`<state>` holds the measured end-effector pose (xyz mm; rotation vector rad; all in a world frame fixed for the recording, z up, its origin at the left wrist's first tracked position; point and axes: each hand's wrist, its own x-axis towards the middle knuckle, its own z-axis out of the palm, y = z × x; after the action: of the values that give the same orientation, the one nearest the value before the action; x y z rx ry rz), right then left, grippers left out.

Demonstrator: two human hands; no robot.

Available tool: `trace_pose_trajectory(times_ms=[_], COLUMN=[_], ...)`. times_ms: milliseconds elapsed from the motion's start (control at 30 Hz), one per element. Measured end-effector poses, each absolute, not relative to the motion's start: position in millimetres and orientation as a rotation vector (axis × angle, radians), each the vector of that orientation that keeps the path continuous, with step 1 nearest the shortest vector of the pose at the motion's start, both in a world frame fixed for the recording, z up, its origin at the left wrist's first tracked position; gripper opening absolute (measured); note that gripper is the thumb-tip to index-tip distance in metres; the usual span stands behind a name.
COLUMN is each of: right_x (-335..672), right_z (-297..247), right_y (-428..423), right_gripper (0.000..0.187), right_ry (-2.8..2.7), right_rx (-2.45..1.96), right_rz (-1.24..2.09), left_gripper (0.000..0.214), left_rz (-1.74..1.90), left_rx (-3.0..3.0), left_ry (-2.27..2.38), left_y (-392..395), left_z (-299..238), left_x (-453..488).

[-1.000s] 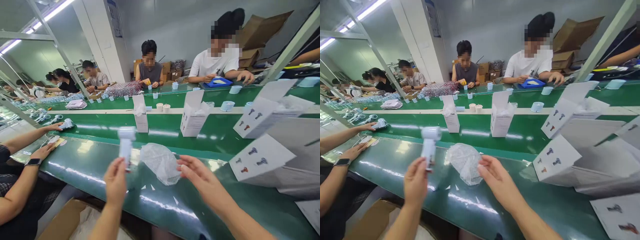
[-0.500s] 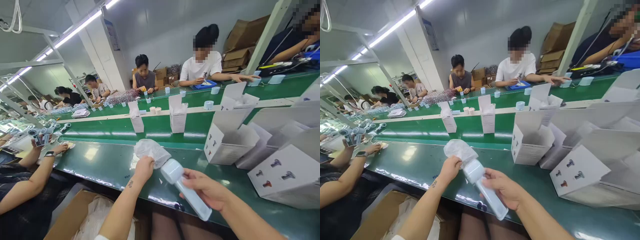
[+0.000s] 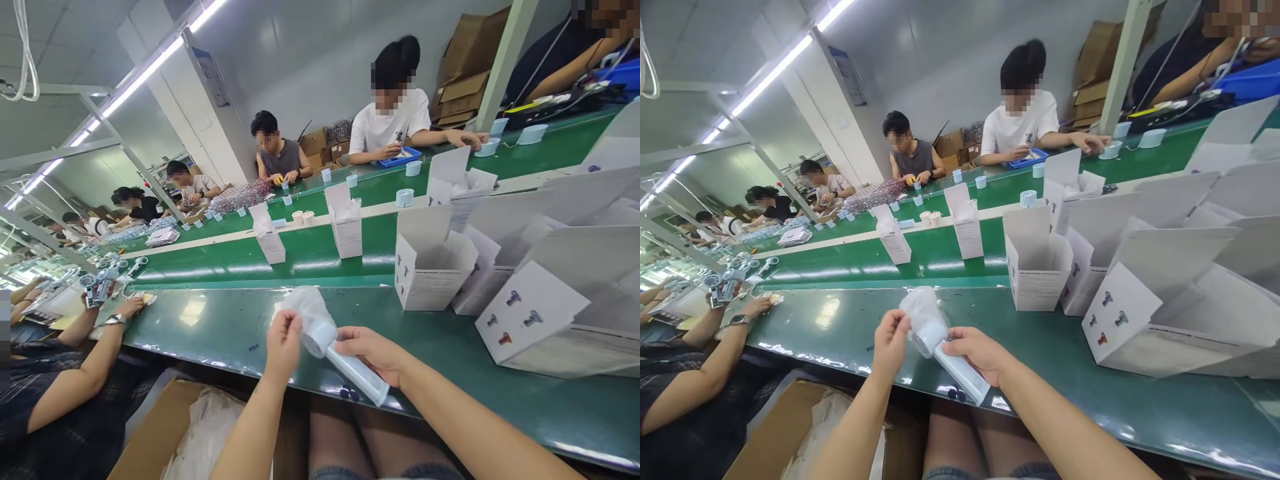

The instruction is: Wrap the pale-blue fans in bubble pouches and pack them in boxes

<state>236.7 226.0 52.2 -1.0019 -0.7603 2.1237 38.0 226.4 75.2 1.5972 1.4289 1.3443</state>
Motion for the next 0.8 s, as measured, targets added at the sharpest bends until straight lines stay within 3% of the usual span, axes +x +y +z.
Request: trace_pose_trajectory(times_ms=[200, 333, 500, 633, 700, 767, 800], right_x=[248, 237, 245, 271, 275, 273, 269], right_z=[65, 68, 95, 137, 150, 150, 146], right_y=[230, 228, 234, 250, 252, 250, 248], right_gripper=[0.020, 0.022, 0.027, 0.040, 0.038, 0.027, 0.042], right_ry=[-0.653, -0.747, -1.021, -1.431, -1.646, -1.789, -1.838], right_rx=[-1.075, -1.194, -1.301, -1.310, -1.167, -0.968, -0.898], right_rz=[1.876, 1.757, 1.693, 1.175, 0.908, 0.932, 0.985], left_gripper=[0.015, 0.015, 0.034, 0.034, 0.033, 0.033, 0.033], left_rz=[1.176, 1.186, 1.548, 1.651, 1.666, 1.670, 1.657], left_rx=[2.329, 1.951, 0.961, 0.970, 1.015, 1.039, 1.061], left_ry=[1.217, 1.201, 1.154, 1.045, 1.010, 0.969, 0.952], left_y=[186, 182, 213, 232, 238, 243, 245], left_z=[69, 71, 117, 158, 169, 175, 175], left_x=[55, 81, 91, 86, 89, 96, 98])
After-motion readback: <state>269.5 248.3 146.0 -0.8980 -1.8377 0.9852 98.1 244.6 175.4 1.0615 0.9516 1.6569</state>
